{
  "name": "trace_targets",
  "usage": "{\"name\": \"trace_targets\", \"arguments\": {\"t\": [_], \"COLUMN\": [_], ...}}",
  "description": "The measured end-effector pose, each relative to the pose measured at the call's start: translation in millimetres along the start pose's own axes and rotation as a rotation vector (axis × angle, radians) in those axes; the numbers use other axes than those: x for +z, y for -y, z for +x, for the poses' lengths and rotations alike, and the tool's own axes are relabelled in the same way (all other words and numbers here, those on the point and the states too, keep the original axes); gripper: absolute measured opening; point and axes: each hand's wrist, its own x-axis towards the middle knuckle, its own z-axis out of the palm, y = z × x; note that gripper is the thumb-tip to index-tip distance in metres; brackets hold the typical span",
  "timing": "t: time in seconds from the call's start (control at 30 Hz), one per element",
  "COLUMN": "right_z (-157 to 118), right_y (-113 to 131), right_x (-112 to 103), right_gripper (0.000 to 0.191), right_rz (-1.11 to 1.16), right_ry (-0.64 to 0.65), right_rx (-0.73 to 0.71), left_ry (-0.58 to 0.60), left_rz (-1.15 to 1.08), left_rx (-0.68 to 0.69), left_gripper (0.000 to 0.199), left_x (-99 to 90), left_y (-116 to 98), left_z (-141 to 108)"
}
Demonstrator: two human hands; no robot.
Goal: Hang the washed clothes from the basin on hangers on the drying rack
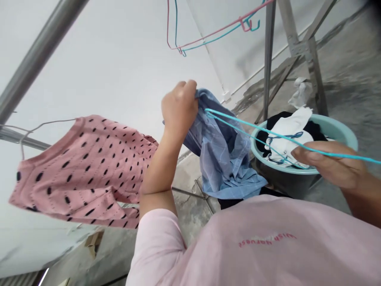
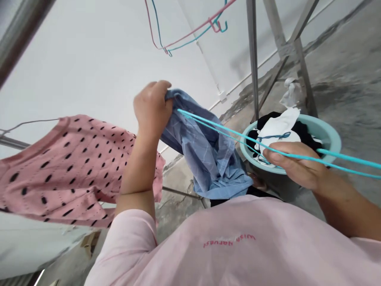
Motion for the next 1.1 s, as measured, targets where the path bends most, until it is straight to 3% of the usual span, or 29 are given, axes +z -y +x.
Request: {"name": "trace_targets", "arguments": {"t": [0.07,0.17,0.4,0.53,0.63,0.77,0.87,0.93,1.0,1.1], "right_z": [2.0,2.8,10.7,22.4,29.5,34.4,35.9,35.7,34.1,30.4], "right_y": [-6.6,-16.4,-2.5,3.4,4.3,9.7,13.1,12.7,10.3,6.4], "right_x": [2.6,10.0,38.9,52.1,53.5,45.1,40.0,40.8,44.2,48.3], "right_gripper": [0.061,0.053,0.051,0.057,0.061,0.055,0.052,0.052,0.053,0.056], "right_rz": [-0.040,-0.089,-0.015,0.317,0.620,0.790,0.822,0.806,0.778,0.653], "right_ry": [0.073,0.071,0.215,0.117,0.005,-0.097,-0.136,-0.127,-0.098,-0.040], "right_rx": [-0.064,-0.052,-0.086,-0.055,-0.129,-0.312,-0.427,-0.414,-0.366,-0.299], "left_ry": [0.009,0.014,0.041,0.143,0.150,0.045,-0.093,-0.226,-0.306,-0.330], "left_rz": [-0.020,-0.076,-0.107,-0.167,-0.224,-0.230,-0.362,-0.559,-0.750,-0.899], "left_rx": [0.021,0.067,0.170,0.195,0.190,0.094,0.042,-0.005,-0.065,-0.161], "left_gripper": [0.028,0.025,0.027,0.028,0.036,0.048,0.027,0.021,0.034,0.048], "left_x": [14.1,25.4,12.5,13.9,22.2,36.9,49.7,57.8,63.4,64.3], "left_y": [0.4,-3.0,-28.8,-38.6,-39.1,-22.4,6.5,27.4,43.7,57.1], "left_z": [-13.0,-31.9,-62.6,-73.4,-84.6,-98.9,-97.5,-90.6,-82.6,-74.4]}}
